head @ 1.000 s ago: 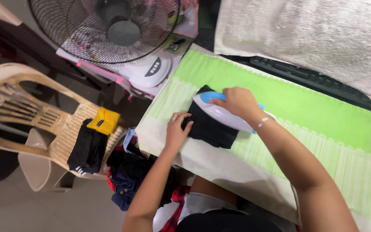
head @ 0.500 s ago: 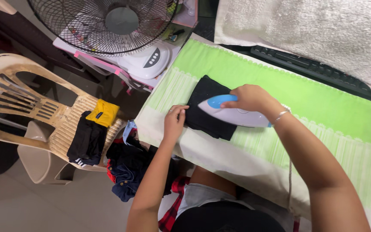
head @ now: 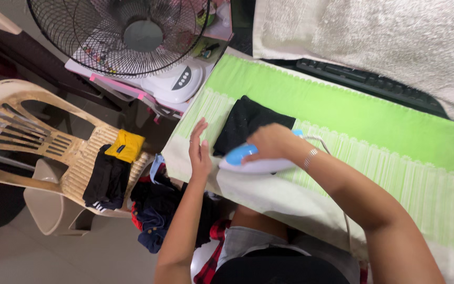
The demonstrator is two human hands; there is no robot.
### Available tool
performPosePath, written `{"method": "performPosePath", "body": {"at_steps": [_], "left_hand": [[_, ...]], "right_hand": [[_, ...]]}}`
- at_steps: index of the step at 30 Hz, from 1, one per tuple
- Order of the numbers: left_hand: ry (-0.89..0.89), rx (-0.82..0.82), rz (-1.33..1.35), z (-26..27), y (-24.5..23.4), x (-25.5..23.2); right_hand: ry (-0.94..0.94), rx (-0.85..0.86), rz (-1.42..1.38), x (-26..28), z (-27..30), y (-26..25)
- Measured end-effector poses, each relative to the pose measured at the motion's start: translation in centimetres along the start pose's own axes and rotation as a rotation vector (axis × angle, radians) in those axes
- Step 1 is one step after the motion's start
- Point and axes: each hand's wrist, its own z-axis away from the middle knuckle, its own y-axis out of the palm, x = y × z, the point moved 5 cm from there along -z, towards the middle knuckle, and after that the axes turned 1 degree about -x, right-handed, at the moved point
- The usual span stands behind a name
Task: The person irons a black sleeveless top on a green ironing board, smoothing and folding it before placing it aside. Then the person irons a pair of blue shorts, smoothing and folding them as well.
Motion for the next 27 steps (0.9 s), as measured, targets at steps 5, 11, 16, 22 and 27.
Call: {"method": "performPosePath", "body": {"at_steps": [5,11,16,22,27], "left_hand": [[0.136,0.515,-0.074,0.0,2.5,-2.8],[0.418,1.028,-0.458,0.3,5.7,-1.8],[0.621,1.069,-0.545,0.4,7.0,0.8],[1.046,0.921,-0.713,0.8,9.6,1.4],[0.548,1.136,-0.465,-2.1,11.0,-0.8]], "right_hand": [[0.124,0.092,0.035,-1.6,5.8,1.0],[0.26,0.101,0.036,-4.9,10.5,0.4],[0.487,0.113,0.046,-7.7,15.0,-1.9],[0.581,0.041,0.063,-8.0,18.3,-4.2],[0.588,0.022,0.036,-7.7,19.1,-4.4]]}}
